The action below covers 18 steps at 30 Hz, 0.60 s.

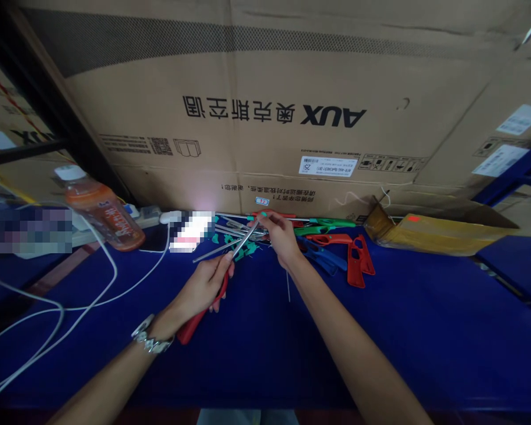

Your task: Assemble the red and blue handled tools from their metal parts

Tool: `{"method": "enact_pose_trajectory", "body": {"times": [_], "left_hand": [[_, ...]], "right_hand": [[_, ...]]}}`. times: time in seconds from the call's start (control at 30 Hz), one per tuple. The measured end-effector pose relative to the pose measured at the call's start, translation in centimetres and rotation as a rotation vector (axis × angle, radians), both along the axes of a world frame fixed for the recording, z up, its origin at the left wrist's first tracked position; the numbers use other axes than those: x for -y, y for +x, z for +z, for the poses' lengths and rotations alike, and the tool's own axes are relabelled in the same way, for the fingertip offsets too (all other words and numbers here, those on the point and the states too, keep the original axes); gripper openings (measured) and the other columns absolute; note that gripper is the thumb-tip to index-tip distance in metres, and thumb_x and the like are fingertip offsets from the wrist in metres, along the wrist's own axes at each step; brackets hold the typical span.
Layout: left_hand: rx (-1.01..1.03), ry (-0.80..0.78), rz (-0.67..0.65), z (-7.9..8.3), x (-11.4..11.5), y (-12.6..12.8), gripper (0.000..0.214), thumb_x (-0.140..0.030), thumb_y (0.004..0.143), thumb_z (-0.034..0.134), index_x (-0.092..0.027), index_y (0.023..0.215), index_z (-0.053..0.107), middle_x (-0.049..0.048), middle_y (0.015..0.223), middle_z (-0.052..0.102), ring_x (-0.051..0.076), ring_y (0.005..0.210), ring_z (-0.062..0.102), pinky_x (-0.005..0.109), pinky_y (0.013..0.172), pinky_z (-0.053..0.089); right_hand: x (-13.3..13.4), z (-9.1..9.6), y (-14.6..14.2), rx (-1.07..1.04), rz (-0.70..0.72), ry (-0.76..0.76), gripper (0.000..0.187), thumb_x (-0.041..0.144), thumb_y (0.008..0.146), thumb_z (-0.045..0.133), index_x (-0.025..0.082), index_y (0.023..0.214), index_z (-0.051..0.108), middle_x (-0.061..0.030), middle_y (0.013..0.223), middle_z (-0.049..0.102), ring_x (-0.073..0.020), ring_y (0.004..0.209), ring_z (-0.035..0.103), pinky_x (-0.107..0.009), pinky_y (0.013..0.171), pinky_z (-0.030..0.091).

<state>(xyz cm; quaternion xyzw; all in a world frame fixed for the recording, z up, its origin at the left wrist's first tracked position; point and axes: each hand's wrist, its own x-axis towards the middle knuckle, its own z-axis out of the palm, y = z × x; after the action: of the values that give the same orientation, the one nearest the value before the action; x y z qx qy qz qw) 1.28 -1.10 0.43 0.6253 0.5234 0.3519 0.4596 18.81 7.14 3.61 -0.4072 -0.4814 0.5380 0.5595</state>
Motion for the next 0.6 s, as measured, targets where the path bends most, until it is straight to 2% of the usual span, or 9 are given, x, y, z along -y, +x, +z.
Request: {"method": "enact_pose_trajectory", "body": {"times": [0.1,0.2,0.33,0.47,0.6], "left_hand": [[-0.043,0.030,-0.029,0.3,-0.2,-0.4,0.047,-0.058,0.100,0.036,-0.019,0.080,0.053,-0.0062,0.042,0.049,0.012,0.026,0.050,0.017,0.026,0.033],[-0.095,0.098,-0.052,0.6,-0.5,-1.2,0.045,-0.056,0.099,0.040,-0.019,0.077,0.053,-0.0059,0.043,0.050,0.011,0.026,0.048,0.017,0.027,0.032],[-0.190,0.190,-0.076,1.2,-0.6,-2.4,0.040,-0.051,0.099,0.044,-0.020,0.076,0.055,-0.0054,0.046,0.049,0.011,0.030,0.047,0.020,0.032,0.033],[-0.300,0.284,-0.109,1.8,-0.5,-2.8,0.036,-0.042,0.101,0.043,-0.021,0.075,0.056,-0.0030,0.051,0.051,0.013,0.040,0.048,0.023,0.042,0.034],[-0.413,0.390,-0.114,2.4,-0.4,-3.0,0.033,-0.039,0.101,0.044,-0.022,0.076,0.056,-0.0002,0.058,0.054,0.016,0.049,0.050,0.025,0.052,0.034]], "right_hand": [[-0.1,-0.2,0.7,0.045,-0.030,0.006,0.037,0.054,0.060,0.081,0.021,0.070,0.066,-0.0013,0.074,0.070,-0.0183,0.074,0.063,-0.024,0.056,0.043],[0.3,-0.5,1.5,0.088,-0.001,0.068,0.036,0.053,0.061,0.082,0.021,0.071,0.069,0.0018,0.068,0.064,-0.0135,0.063,0.054,-0.024,0.054,0.040],[1.0,-0.7,2.3,0.084,0.070,0.135,0.038,0.054,0.066,0.081,0.022,0.068,0.062,0.0069,0.055,0.048,-0.0094,0.050,0.039,-0.025,0.050,0.032],[1.8,-0.7,2.4,0.151,0.072,0.232,0.046,0.059,0.072,0.077,0.023,0.062,0.050,0.0063,0.052,0.047,-0.0104,0.050,0.039,-0.026,0.051,0.032],[2.9,-0.7,2.0,0.259,-0.015,0.365,0.041,0.060,0.084,0.066,0.023,0.071,0.053,0.0051,0.057,0.048,-0.0118,0.053,0.042,-0.027,0.054,0.035]]}}
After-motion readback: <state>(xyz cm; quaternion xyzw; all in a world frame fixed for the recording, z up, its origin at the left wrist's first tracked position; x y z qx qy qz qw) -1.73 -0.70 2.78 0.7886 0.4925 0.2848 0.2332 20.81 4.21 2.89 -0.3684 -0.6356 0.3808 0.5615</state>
